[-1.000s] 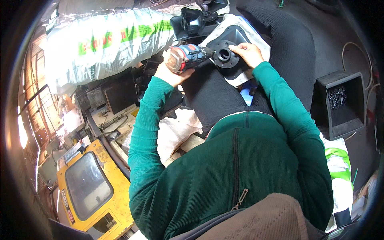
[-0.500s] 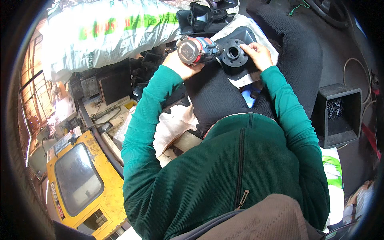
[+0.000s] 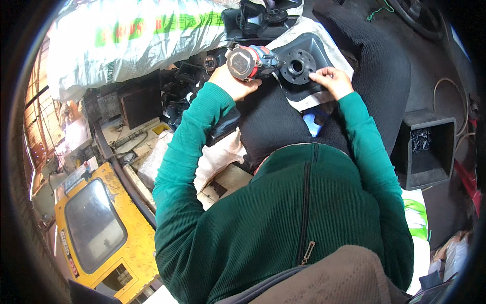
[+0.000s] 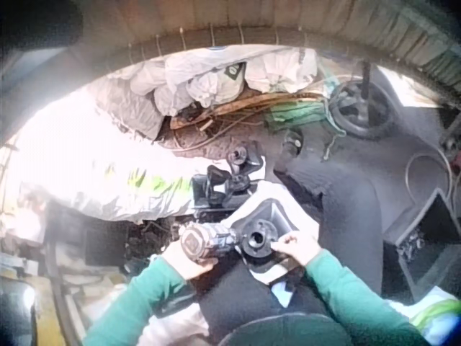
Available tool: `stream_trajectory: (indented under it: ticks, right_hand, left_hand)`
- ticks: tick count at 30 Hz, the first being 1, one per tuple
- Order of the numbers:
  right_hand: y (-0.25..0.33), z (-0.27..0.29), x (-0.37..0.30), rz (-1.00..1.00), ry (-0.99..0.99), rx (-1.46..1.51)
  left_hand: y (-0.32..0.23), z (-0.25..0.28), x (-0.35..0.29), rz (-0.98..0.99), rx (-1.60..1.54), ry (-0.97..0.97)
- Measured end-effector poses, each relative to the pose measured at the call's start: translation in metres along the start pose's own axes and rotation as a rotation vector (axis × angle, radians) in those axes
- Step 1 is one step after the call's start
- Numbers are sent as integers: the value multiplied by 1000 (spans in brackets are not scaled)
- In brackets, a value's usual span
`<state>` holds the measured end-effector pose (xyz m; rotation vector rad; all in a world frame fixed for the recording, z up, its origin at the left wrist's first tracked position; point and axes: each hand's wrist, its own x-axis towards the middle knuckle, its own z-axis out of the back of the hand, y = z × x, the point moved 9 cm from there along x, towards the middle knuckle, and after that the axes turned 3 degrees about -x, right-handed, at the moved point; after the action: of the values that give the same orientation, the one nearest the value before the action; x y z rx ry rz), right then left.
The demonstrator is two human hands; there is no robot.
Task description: The person sits on the floor and uses a cordless drill to fasten screws into black plastic parts. They repeatedly pick up parts, align them, and drive screws with the drill, then set the parts aside.
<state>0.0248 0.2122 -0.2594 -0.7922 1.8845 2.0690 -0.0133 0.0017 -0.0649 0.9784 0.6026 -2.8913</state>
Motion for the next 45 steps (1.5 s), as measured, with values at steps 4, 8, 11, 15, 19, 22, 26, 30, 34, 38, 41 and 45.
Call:
stream_trajectory:
  ticks: [4, 8, 11, 15, 19, 22, 26, 30, 34, 38, 41, 45]
  right_hand:
    - [-2, -3, 4, -38, 44, 88]
    - [2, -3, 6, 13, 11, 211]
    - [-5, -3, 10, -18, 10, 245]
    - [-4, -6, 1, -23, 14, 334]
    - [-11, -9, -6, -131, 57, 233]
    - [-9, -11, 1, -61, 42, 412]
    - [-11, -13, 2, -51, 50, 417]
    - [-10, -12, 2, -58, 50, 336]
    - [-7, -13, 2, -48, 43, 366]
    - [-10, -15, 0, -50, 71, 329]
    - [-15, -12, 0, -92, 64, 282]
    - [-18, -14, 5, -65, 57, 385]
  left_hand:
    - [-5, 4, -1, 45, 34, 77]
    - [5, 0, 5, 13, -43, 89]
    - [-1, 5, 8, -76, 8, 62]
    - [-4, 8, 3, -83, -4, 28]
    - [-3, 1, 6, -18, 76, 116]
    - [-7, 4, 6, -36, 87, 126]
    - [-12, 6, 5, -74, 155, 109]
    - [-9, 6, 6, -24, 140, 131]
    - [-11, 9, 6, -56, 156, 105]
    - [-12, 11, 7, -125, 129, 43]
    - [-16, 13, 9, -171, 130, 52]
    - [-22, 12, 10, -188, 202, 85]
